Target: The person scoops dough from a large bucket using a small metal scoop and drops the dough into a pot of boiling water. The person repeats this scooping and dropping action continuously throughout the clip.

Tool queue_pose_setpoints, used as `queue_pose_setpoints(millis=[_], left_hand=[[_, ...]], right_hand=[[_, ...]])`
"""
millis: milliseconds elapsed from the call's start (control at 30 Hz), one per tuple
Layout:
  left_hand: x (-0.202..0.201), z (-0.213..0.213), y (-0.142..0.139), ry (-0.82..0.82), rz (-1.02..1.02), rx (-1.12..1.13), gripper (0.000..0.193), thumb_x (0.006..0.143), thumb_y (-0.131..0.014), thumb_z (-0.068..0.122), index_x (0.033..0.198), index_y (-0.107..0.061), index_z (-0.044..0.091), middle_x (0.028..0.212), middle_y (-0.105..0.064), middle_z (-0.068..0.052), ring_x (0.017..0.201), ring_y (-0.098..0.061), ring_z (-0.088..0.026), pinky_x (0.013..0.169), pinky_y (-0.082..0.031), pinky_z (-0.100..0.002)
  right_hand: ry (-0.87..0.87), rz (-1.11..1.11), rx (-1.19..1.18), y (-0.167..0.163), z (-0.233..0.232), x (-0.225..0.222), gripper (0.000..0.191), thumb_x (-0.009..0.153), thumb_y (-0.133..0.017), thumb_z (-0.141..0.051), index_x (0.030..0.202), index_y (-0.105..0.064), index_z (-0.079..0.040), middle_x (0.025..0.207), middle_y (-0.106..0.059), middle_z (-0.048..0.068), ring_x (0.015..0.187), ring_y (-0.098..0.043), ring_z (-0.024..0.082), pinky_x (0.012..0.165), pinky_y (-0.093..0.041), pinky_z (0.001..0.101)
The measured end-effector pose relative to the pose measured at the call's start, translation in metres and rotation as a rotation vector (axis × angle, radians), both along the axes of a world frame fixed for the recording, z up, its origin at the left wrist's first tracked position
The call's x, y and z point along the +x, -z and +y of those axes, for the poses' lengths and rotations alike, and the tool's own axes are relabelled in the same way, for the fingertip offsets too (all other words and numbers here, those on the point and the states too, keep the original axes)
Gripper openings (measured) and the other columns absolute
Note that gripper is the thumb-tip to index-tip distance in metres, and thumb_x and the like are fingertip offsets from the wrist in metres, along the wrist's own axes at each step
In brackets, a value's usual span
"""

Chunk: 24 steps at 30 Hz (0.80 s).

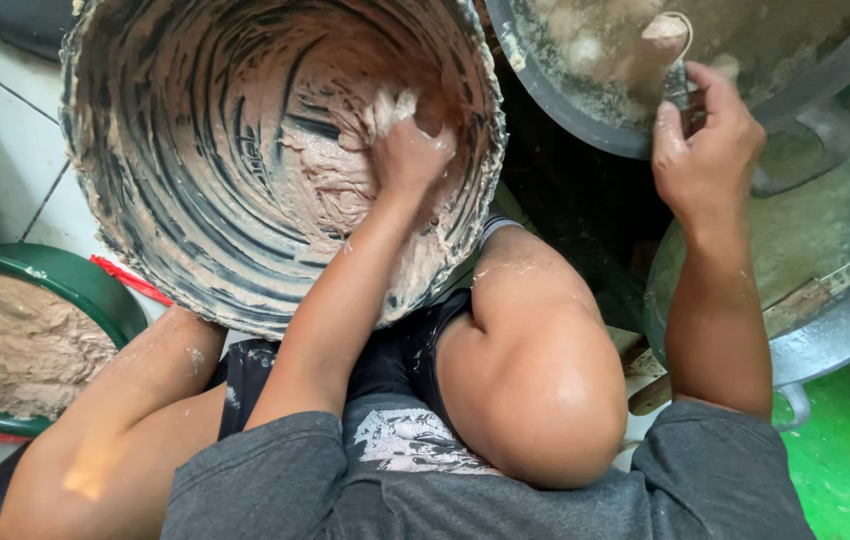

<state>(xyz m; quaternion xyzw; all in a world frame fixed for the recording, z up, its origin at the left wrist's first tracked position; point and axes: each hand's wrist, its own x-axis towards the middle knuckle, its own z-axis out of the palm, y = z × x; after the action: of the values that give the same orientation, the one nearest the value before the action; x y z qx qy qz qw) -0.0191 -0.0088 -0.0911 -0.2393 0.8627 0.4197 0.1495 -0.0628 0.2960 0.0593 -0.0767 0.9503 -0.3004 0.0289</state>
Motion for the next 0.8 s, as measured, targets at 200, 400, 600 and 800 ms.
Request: queue_pose_setpoints(millis=[200,400,600,800], left_hand=[[0.012,0.011,-0.015,-0.069,0.309,0.186,0.029,0.080,-0.077,0.033,0.086,-0.072,0.005,0.080,-0.071,-0.015,0.074,-0.072,-0.035,0.069,-0.056,-0.040],[0.012,0.013,-0.068,0.039,0.618,0.159,0.024,0.088,-0.076,0.018,0.076,-0.062,0.003,0.074,-0.062,-0.016,0.067,-0.065,-0.037,0.063,-0.052,-0.044],[0.004,0.014,-0.094,0.118,0.743,0.161,0.019,0.084,-0.076,0.015,0.080,-0.062,0.004,0.075,-0.063,-0.015,0.070,-0.067,-0.037,0.064,-0.054,-0.043],[0.003,0.020,-0.089,0.153,0.670,0.116,0.011,0.079,-0.073,0.013,0.087,-0.066,0.009,0.080,-0.067,-0.015,0.078,-0.069,-0.039,0.069,-0.056,-0.047]], right_hand=[[0.004,0.090,-0.016,-0.010,-0.005,-0.003,0.024,0.103,-0.065,0.002,0.127,-0.063,0.001,0.109,-0.072,0.012,0.094,-0.072,0.016,0.081,-0.059,0.0308],[0.030,-0.405,-0.393,-0.032,-0.061,0.029,0.016,0.115,-0.065,-0.002,0.131,-0.064,0.000,0.102,-0.073,0.010,0.076,-0.062,0.014,0.066,-0.051,0.0250],[-0.301,-0.253,-0.256,-0.047,-0.097,0.036,0.025,0.107,-0.067,-0.003,0.131,-0.064,0.003,0.108,-0.071,0.013,0.093,-0.068,0.014,0.083,-0.056,0.0298],[-0.185,-0.600,-0.476,-0.034,-0.097,0.033,0.024,0.107,-0.063,-0.006,0.130,-0.065,0.001,0.099,-0.072,0.006,0.080,-0.063,0.008,0.070,-0.051,0.0246]])
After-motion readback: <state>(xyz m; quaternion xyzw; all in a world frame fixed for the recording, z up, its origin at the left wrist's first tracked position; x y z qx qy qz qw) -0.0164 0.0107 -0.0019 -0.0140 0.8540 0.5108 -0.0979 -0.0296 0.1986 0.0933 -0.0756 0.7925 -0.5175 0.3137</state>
